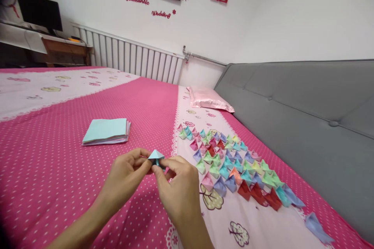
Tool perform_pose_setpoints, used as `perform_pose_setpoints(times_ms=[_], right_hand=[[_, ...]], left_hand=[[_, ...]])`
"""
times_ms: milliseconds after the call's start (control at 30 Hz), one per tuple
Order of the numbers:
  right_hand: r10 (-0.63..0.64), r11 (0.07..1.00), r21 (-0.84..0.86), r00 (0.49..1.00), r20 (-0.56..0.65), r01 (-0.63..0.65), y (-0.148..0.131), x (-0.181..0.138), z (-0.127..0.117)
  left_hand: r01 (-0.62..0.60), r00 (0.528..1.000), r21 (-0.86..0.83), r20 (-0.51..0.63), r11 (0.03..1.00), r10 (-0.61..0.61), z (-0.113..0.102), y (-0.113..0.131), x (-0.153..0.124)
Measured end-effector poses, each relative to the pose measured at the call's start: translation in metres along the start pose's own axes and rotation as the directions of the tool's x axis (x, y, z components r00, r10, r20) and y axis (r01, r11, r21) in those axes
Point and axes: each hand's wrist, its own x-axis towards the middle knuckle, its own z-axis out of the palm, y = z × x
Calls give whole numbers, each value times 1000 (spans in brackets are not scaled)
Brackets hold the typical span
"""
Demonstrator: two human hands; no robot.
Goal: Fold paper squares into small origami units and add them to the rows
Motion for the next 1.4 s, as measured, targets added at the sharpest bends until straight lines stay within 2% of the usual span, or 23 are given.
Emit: perform_pose_setpoints(times_ms=[267, 367, 467, 667, 833, 933, 1067, 1300, 1400], right_hand=[[83, 995, 52, 994, 70, -87, 4, 0, -4], [37, 999, -3, 999, 24, -36, 4, 0, -3], [-77, 987, -145, 996, -41, 70, 6, -2, 2], [-232, 908, -373, 969, -78, 188, 10, -7, 10], [-310, 862, -442, 948, -70, 249, 9, -11, 12], [-339, 852, -445, 938, -73, 274, 8, -13, 16], [-361, 856, -420, 930, -72, 300, 8, -12, 20], [-334, 862, -421, 941, -57, 281, 6, -13, 19], [-340, 871, -402, 937, -81, 281, 5, -12, 19]], left_hand=[[12, 996, -110, 89, 994, -2, 0, 2, 1], [5, 995, -103, 97, 995, 5, 1, 1, 2], [-15, 995, -107, 94, 994, 25, 3, -3, 1], [-193, 981, 146, -1, 970, 196, 5, -7, -4], [-319, 945, 302, 28, 898, 326, 5, -4, -5], [-267, 958, 316, -20, 910, 288, 5, -3, -5], [-158, 980, 241, -81, 957, 183, 6, -2, -3], [-111, 991, 136, -53, 984, 120, 6, -4, -2], [-110, 994, 34, -15, 993, 110, 4, -4, 0]])
